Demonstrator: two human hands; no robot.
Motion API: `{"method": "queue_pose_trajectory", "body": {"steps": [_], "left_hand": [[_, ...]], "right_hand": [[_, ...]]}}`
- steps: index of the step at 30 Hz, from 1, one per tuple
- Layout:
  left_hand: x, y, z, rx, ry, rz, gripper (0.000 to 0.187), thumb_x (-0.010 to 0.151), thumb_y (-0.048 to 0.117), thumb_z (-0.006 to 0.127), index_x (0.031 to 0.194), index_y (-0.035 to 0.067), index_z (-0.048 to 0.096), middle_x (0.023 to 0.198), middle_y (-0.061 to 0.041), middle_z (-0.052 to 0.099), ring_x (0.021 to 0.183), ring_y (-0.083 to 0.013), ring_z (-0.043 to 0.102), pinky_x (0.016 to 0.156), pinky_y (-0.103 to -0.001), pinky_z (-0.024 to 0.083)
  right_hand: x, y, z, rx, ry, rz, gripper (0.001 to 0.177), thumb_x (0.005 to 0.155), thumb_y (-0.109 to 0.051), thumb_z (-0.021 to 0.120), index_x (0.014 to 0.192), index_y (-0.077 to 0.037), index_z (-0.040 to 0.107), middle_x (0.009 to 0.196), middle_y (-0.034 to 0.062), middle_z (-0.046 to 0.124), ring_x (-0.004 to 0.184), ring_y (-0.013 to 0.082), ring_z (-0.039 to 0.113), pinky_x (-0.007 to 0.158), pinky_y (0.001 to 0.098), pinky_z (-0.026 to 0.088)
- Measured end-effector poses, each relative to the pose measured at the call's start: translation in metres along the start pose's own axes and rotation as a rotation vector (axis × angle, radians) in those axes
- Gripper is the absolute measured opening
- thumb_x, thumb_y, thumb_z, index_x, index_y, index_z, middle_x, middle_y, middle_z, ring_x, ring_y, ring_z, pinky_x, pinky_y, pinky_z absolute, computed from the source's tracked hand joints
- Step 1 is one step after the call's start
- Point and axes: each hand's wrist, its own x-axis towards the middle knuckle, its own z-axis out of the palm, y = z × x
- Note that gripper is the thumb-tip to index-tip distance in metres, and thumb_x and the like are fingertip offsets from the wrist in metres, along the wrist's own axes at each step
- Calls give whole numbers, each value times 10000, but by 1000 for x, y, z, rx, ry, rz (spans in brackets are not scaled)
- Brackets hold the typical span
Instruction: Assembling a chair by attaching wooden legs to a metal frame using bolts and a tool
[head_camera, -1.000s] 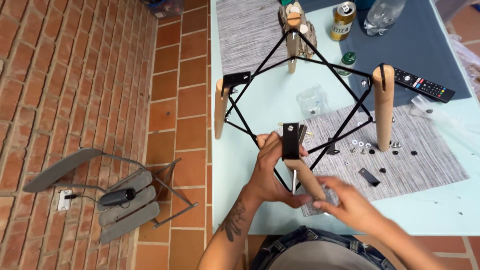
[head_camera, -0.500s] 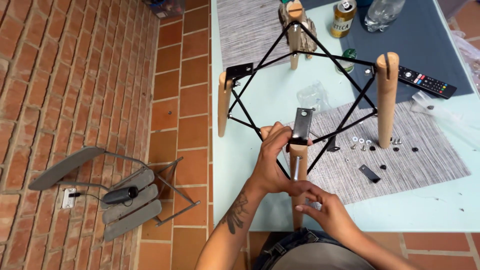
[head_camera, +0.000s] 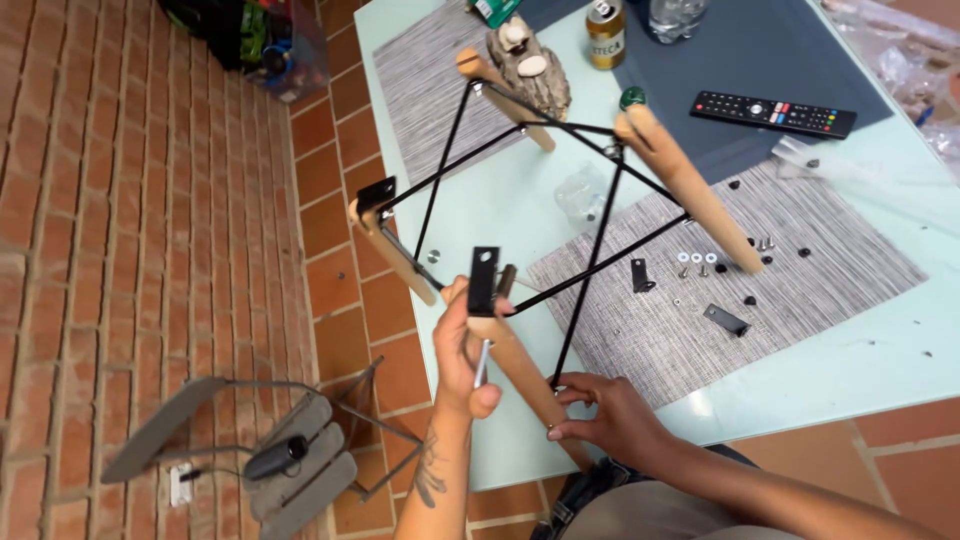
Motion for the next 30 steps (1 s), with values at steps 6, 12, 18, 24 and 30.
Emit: {"method": "queue_pose_trajectory", "body": {"steps": [6,12,18,24,30], "left_hand": [[-1,-4,-6,7,-1,11,868,824,904,506,1017,66,622,906,-13,544,908,-179,391,911,-343,300],[-1,-6,-10,-30,-4,15,839,824,873,551,1024,62,625,935,-24,549,938,-178,394,904,-337,331],[7,-2,-14,-19,-29,17,804,818,855,564,1042,86,630,956,-3,560,950,-167,418,923,-332,341],[15,9,-6,32,-97,5,837,808,886,520,1039,88,627,888,9,524,900,-172,366,921,-337,276],[10,8,-1,24,-109,-19,888,794,920,507,1046,79,639,938,-17,522,914,-175,370,929,-324,291]], "right_hand": [[1,-31,-9,93,-50,-5,604,547,-333,1028,1070,-196,757,953,-25,873,995,91,843,765,204,601],[2,-13,-1,-30,-38,-134,665,613,-440,986,1177,-196,732,1008,-18,785,895,115,800,761,257,563],[0,-24,5,236,-32,-24,740,635,-327,984,1323,-209,740,854,-29,726,694,96,492,687,231,453],[-5,-19,11,443,-122,-22,759,739,-286,896,1413,-89,610,1279,17,771,1078,126,770,914,285,605],[-26,-54,9,126,-145,-85,963,934,-370,680,1656,-208,63,915,-8,645,826,133,630,866,275,442]]}}
